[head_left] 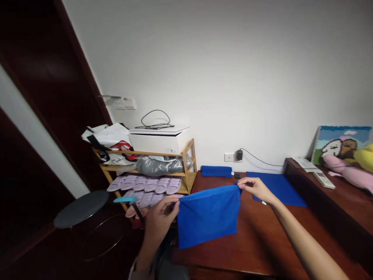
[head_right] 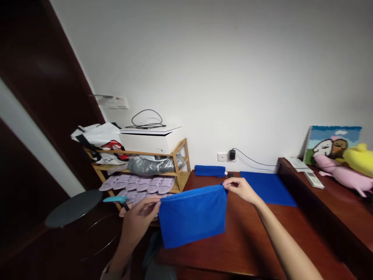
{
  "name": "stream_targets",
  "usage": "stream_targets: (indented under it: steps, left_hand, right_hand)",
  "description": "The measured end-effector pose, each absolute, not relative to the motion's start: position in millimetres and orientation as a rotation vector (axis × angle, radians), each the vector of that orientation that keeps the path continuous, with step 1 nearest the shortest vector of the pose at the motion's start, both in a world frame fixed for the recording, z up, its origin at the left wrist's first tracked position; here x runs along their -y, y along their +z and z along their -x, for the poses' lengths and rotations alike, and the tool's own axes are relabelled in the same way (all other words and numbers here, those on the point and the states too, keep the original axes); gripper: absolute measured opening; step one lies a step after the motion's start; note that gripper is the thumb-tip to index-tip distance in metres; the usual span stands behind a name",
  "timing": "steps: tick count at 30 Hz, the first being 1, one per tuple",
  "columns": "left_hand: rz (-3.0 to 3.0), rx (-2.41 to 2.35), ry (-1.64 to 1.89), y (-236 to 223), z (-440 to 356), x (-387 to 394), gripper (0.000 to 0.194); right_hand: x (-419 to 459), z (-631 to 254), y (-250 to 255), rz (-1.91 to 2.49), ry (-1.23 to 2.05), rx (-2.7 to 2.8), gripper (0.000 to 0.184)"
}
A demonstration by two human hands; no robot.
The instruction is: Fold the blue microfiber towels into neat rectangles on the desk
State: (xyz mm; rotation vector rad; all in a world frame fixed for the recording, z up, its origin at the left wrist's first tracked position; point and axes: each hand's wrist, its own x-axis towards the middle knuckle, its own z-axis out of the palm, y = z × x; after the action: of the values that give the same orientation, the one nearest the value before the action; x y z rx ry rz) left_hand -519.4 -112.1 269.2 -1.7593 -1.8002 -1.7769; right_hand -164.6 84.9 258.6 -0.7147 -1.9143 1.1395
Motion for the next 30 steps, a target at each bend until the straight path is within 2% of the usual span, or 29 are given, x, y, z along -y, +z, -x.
stream_targets:
  steps: [8, 15, 30]
  left_hand:
    - [1.965, 1.835, -2.119, 263.6, 508.7, 74.2, 0.017]
    - [2.099, 1.85, -2.368, 258.1, 501.3, 58.1, 0.03]
    - [2.325, 1.821, -2.238, 274.7, 493.1, 42.0, 0.034]
  right_hand:
    - [-46.3, 125.4, 250.0, 0.758, 0.952, 1.588, 0.036]
    - [-28.3, 102.0, 253.1, 0.832, 0.679, 1.674, 0.031]
    - [-15.7, 62.7, 253.0, 0.9, 0.258, 1.882, 0.031]
